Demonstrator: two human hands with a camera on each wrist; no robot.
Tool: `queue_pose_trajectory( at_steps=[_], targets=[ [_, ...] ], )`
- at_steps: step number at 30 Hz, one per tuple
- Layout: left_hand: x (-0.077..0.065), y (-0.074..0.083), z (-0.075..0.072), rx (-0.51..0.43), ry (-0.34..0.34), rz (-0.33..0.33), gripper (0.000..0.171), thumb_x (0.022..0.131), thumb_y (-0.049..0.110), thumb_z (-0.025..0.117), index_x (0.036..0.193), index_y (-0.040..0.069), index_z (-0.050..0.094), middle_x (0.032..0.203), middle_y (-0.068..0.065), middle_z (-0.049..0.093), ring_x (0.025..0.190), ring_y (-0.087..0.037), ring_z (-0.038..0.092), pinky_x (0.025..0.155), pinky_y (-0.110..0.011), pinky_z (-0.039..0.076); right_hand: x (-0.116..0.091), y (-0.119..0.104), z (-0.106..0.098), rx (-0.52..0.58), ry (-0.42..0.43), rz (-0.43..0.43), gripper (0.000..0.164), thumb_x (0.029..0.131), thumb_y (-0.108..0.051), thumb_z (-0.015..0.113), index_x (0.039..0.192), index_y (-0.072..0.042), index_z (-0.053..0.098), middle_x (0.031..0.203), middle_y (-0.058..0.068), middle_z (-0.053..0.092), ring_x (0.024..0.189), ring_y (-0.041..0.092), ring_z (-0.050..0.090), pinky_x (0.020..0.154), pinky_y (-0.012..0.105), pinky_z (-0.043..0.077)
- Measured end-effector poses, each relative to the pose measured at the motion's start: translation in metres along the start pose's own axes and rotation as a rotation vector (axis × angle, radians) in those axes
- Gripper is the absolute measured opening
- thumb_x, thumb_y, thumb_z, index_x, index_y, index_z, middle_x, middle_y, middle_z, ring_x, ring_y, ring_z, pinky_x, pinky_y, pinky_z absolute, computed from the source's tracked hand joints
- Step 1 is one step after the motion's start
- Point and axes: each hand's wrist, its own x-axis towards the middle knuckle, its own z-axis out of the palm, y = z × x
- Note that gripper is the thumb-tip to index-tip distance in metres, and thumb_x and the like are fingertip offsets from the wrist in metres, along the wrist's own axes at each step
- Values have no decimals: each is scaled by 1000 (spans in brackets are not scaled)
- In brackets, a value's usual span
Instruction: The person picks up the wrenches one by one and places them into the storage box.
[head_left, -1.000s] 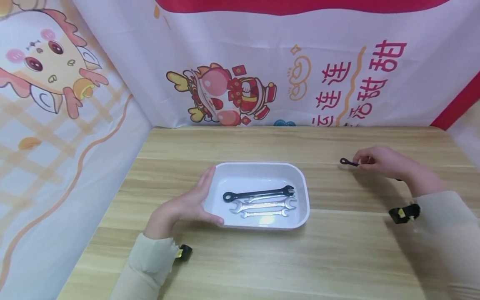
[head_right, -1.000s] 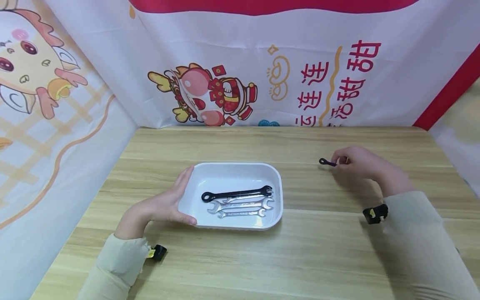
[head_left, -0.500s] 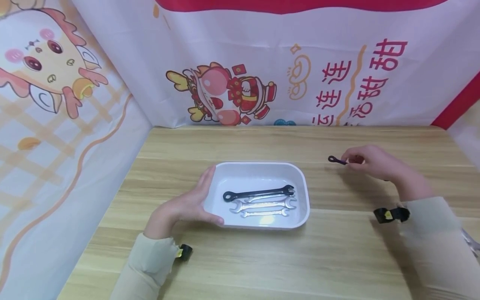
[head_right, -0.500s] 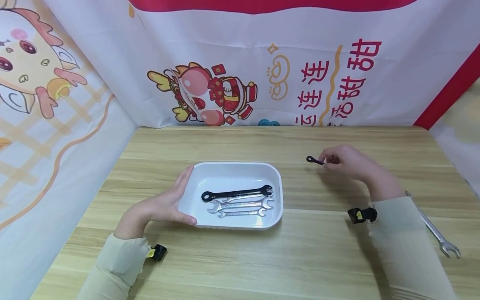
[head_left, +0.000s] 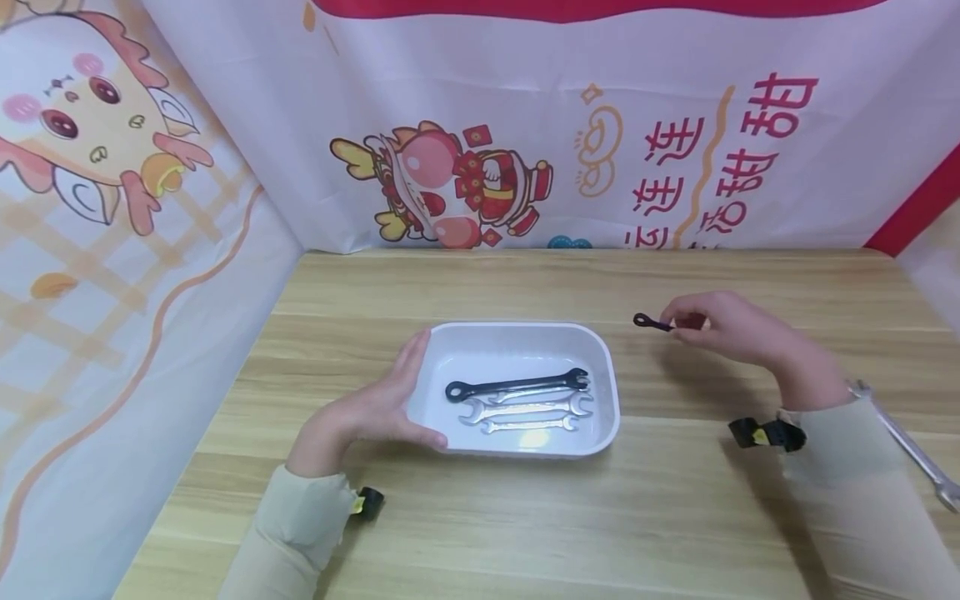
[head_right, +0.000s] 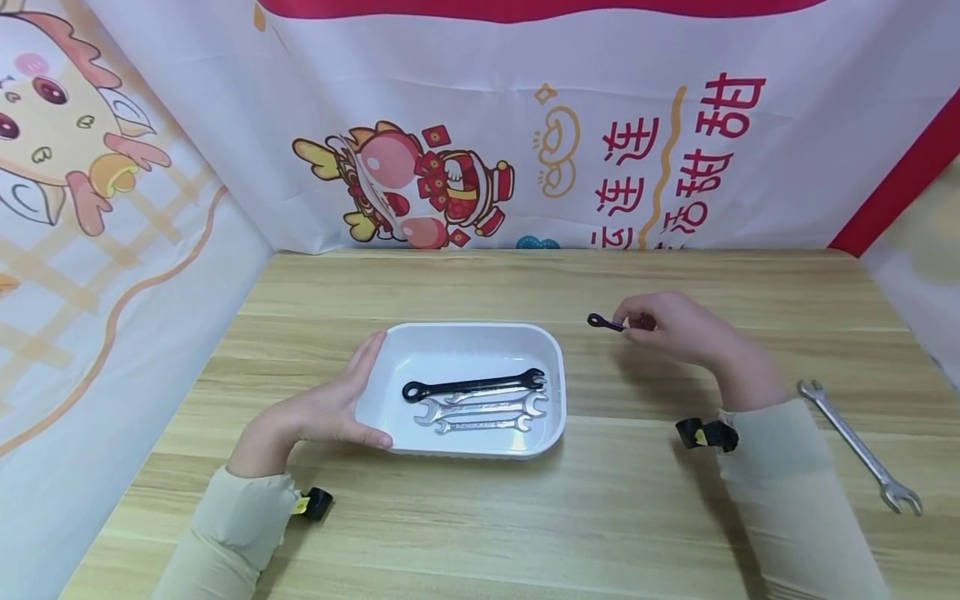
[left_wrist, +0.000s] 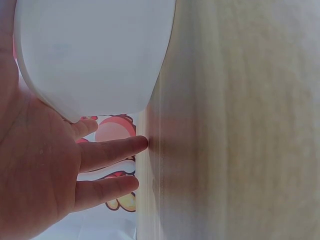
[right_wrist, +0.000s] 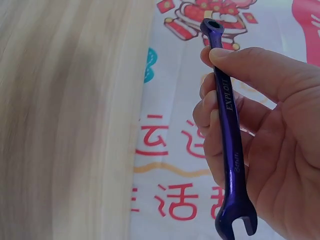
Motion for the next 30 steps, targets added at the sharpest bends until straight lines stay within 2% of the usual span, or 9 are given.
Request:
queue_pose_trajectory(
  at_steps=[18, 25, 30],
  targets=[
    [0, 2, 0, -4, 4, -3, 150, 62, 38, 94, 158, 19, -19, 166, -10, -16, 153, -37, 5, 122, -55, 17, 11, -32, 3, 47, 0, -97, 20, 94, -13, 68, 114, -14, 73, 101, 3, 73, 89, 15, 62, 78, 26, 56],
    [-1, 3, 0, -11, 7, -4, 151, 61, 36, 95, 158, 19, -19, 166, -10, -15, 153, -38, 5, 122, -56, 17, 20, -47, 5, 57, -18, -122, 22, 95, -17, 67, 117, -16, 72, 108, 4, 73, 91, 16, 63, 83, 36, 59],
    [0, 2, 0, -10, 10, 4, 151, 60, 37, 95, 158, 19, -19, 166, -10, -14, 153, -38, 4, 122, -56, 16, 29, -59, 10, 49, -20, -174, 22, 95, -16, 67, 117, -17, 72, 109, 1, 73, 90, 14, 63, 80, 30, 58]
  ],
)
